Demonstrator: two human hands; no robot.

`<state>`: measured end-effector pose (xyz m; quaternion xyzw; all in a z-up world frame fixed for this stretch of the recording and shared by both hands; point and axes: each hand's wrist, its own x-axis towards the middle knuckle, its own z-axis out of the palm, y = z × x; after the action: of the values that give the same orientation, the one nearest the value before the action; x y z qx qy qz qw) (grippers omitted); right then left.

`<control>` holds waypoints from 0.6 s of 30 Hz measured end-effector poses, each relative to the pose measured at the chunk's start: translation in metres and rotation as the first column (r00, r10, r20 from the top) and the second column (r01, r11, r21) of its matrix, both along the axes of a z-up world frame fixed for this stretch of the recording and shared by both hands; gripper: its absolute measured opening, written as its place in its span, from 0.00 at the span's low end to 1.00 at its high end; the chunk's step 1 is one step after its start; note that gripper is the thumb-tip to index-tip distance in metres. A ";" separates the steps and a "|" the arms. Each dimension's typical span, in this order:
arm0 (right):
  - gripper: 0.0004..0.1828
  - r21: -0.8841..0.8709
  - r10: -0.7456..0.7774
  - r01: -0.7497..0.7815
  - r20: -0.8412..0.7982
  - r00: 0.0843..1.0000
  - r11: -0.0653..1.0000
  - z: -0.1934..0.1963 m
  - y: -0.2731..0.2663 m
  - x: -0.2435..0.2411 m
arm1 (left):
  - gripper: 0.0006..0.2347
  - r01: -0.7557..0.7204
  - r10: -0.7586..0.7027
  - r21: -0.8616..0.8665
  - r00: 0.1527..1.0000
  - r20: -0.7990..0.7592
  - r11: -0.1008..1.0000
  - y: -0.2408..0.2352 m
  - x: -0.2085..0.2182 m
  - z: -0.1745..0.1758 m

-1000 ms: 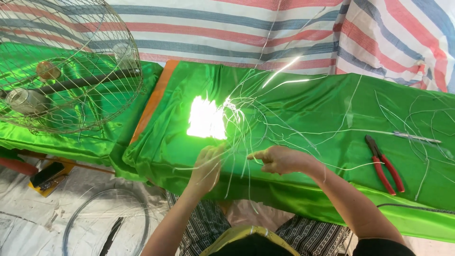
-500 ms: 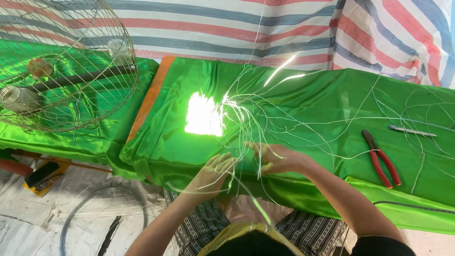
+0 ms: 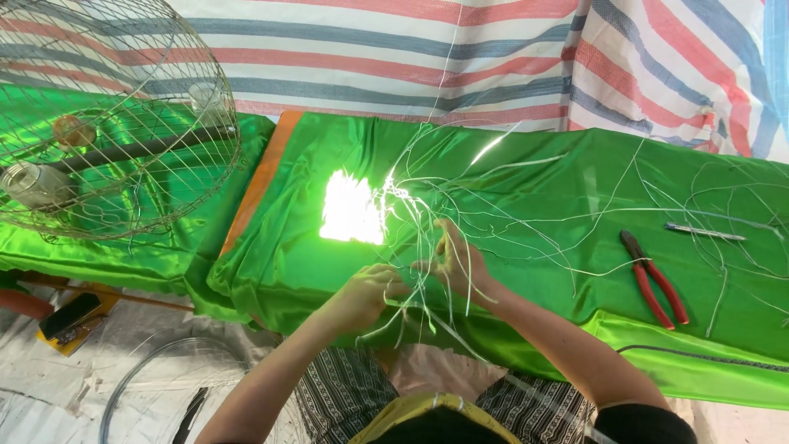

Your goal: Manually bending and weaving thin metal wires to construct a circular cage-like structure.

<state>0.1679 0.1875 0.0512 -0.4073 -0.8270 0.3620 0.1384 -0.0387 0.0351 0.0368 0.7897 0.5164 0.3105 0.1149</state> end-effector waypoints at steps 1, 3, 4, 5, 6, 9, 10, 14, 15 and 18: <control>0.51 0.003 -0.001 0.001 0.000 1.000 1.000 -0.001 0.000 -0.002 | 0.17 0.001 -0.001 0.003 1.000 0.000 1.000 0.004 -0.008 -0.005; 0.64 -0.016 -0.064 0.063 -0.151 0.986 0.998 -0.002 0.000 -0.007 | 0.16 -0.001 0.009 0.081 0.995 -0.100 0.997 0.013 -0.025 -0.013; 0.64 -0.014 -0.066 0.064 -0.155 0.986 0.998 -0.004 0.000 -0.009 | 0.16 0.001 0.007 0.083 0.995 -0.104 0.997 0.021 -0.033 -0.024; 0.63 -0.004 -0.050 0.050 -0.244 0.968 0.999 -0.005 0.000 -0.011 | 0.10 -0.141 0.195 0.186 0.928 -0.319 0.972 0.029 -0.042 -0.036; 0.63 0.004 -0.030 0.034 -0.330 0.943 0.999 -0.008 -0.001 -0.014 | 0.05 -0.252 0.383 0.312 0.782 -0.492 0.916 0.035 -0.051 -0.048; 0.55 0.034 0.035 -0.024 -0.392 0.919 0.999 -0.020 0.006 -0.018 | 0.09 -0.433 0.431 0.217 0.900 0.062 0.875 0.067 -0.076 -0.040; 0.55 0.036 0.038 -0.025 -0.392 0.919 0.999 -0.018 0.005 -0.019 | 0.09 -0.435 0.432 0.219 0.900 0.063 0.874 0.079 -0.074 -0.039; 0.53 0.064 0.168 -0.158 -0.503 0.847 0.985 -0.027 0.017 -0.025 | 0.21 -0.408 0.321 0.088 0.817 0.478 0.909 0.123 -0.069 -0.045; 0.52 0.082 0.205 -0.191 -0.545 0.813 0.978 -0.034 0.024 -0.026 | 0.25 -0.391 0.318 -0.003 0.742 0.590 0.920 0.134 -0.068 -0.049; 0.50 0.087 0.232 -0.222 -0.556 0.798 0.971 -0.003 0.017 -0.025 | 0.12 -0.516 0.530 -0.134 0.789 0.312 0.846 0.152 -0.069 -0.099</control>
<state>0.1424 0.2044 0.0478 -0.1795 -0.7954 0.4722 0.3348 -0.1081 0.1869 -0.0626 0.5484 0.6932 0.4499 0.1275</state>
